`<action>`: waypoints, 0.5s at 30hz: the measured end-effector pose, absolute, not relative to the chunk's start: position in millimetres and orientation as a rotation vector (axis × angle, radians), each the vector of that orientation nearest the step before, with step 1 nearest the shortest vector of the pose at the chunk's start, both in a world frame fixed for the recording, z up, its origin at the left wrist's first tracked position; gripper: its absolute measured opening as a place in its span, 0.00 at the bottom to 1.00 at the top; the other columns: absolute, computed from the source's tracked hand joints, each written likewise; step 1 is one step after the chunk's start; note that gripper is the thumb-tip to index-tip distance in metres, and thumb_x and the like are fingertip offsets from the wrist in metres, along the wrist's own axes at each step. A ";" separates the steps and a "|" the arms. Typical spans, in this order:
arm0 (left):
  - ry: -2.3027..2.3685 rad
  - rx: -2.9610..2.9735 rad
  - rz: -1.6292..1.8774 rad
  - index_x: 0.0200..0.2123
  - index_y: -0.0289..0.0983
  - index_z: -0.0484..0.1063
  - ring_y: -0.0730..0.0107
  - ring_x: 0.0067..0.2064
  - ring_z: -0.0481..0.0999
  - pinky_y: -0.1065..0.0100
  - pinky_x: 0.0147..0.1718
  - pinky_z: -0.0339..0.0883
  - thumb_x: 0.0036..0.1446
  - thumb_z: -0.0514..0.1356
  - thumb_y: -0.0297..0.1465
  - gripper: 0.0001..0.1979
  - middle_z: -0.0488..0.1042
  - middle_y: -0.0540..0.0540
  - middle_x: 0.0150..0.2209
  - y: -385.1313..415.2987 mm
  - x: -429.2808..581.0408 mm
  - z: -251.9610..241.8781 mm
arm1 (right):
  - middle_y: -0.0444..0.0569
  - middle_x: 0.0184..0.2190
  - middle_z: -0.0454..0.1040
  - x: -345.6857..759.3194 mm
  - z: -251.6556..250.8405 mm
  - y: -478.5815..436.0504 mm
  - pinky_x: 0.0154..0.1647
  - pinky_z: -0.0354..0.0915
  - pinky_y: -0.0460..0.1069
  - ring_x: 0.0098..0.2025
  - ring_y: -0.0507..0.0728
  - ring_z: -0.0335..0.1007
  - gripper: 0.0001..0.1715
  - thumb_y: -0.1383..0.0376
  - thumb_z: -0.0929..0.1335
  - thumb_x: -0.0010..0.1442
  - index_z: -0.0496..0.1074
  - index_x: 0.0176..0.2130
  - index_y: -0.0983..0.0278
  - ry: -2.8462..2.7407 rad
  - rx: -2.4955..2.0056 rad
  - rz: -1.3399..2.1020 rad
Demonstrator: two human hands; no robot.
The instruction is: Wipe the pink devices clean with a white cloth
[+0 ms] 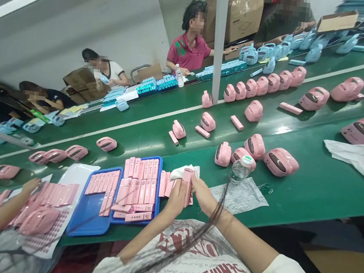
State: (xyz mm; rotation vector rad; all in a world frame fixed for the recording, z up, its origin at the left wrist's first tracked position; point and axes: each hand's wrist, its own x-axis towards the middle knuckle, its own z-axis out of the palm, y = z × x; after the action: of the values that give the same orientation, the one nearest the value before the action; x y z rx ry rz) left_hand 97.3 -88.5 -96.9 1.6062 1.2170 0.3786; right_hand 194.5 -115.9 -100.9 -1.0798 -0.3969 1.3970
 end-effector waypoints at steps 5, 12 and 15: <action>1.268 1.767 0.289 0.37 0.38 0.63 0.52 0.39 0.74 0.55 0.42 0.62 0.61 0.45 0.44 0.17 0.73 0.38 0.34 -82.5 100.9 -110.6 | 0.45 0.22 0.73 197.6 -125.0 -126.5 0.26 0.64 0.47 0.25 0.53 0.67 0.32 0.40 0.71 0.40 0.71 0.29 0.65 -0.281 -1.132 1.291; 1.226 1.694 0.157 0.36 0.39 0.64 0.54 0.41 0.75 0.57 0.46 0.62 0.54 0.56 0.40 0.11 0.74 0.42 0.33 -60.7 121.4 -162.8 | 0.52 0.24 0.76 249.7 -142.4 -179.1 0.30 0.71 0.53 0.28 0.60 0.74 0.22 0.47 0.72 0.43 0.71 0.24 0.64 -0.287 -1.282 1.311; 1.208 1.624 0.103 0.32 0.39 0.65 0.49 0.44 0.74 0.54 0.47 0.61 0.46 0.63 0.35 0.11 0.73 0.42 0.31 -60.5 134.0 -184.1 | 0.53 0.26 0.77 286.8 -133.3 -199.3 0.34 0.72 0.55 0.31 0.64 0.75 0.22 0.47 0.70 0.46 0.73 0.29 0.64 -0.296 -1.446 0.960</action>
State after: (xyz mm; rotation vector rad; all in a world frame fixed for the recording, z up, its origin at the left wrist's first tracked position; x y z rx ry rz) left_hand 134.0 -60.5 -184.1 1.6240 1.2077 0.1034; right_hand 286.8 -199.3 -133.3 -1.4464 -0.2960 0.9596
